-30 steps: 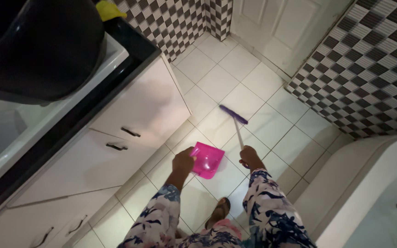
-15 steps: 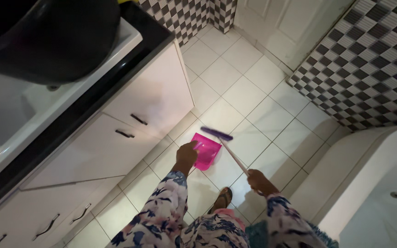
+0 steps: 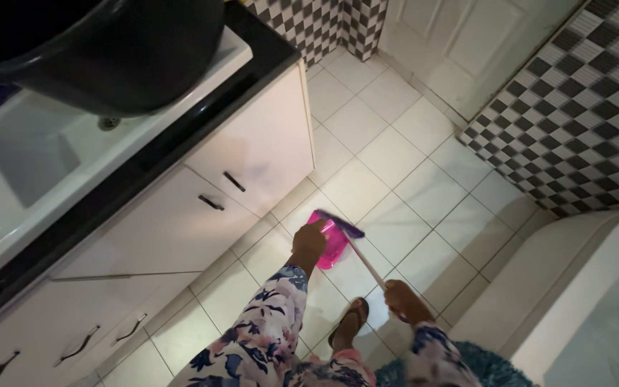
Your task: The person sweeps the bathroom floor by hand using a small handheld broom and a dustpan, gathering debris into the dustpan and moving a large bucket aside to reach the corners.
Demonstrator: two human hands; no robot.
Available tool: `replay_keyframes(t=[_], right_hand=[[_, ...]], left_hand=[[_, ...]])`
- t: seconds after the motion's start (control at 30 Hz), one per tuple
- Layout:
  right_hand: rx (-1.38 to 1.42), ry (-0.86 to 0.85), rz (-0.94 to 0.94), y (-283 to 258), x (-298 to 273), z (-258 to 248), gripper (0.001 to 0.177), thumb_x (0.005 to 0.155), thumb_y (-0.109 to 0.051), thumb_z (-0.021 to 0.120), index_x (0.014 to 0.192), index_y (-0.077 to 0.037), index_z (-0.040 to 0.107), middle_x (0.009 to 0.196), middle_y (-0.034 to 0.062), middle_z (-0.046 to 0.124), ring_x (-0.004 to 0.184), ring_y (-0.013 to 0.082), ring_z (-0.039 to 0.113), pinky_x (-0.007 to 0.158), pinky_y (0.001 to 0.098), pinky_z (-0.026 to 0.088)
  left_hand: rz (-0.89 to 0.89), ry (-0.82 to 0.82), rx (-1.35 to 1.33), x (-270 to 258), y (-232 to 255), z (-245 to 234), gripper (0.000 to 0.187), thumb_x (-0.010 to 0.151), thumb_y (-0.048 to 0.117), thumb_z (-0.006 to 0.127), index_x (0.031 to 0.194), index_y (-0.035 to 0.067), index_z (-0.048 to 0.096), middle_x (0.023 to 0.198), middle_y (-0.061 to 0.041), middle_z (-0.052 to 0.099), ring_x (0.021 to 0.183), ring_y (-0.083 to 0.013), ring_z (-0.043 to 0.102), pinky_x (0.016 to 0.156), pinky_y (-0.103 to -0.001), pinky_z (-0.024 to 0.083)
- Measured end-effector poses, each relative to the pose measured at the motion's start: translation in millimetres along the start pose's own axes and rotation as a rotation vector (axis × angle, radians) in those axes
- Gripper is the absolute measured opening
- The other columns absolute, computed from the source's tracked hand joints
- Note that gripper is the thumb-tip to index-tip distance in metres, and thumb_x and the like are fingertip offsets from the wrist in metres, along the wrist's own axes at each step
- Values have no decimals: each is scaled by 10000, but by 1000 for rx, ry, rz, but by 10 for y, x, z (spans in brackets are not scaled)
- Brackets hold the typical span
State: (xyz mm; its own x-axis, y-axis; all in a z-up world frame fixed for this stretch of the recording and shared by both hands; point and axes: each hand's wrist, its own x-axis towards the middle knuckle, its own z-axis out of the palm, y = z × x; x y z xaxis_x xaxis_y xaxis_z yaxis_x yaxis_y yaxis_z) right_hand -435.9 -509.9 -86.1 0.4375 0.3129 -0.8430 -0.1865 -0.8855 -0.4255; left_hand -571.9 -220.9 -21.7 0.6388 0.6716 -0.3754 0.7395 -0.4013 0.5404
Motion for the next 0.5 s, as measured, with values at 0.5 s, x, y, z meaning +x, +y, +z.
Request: replay_keyframes(t=[0.5], right_hand=[[279,206,-176,-1216,875,405,186,906,-13,475,1057,24,578,673,161,593,502,251,579,403,415,457]], left_hand=[[-89,82,-23,-419,-643,-591,379,885,277,700,1260,324,660,1181,-54,730,1115,-317,679,951,-456,540]])
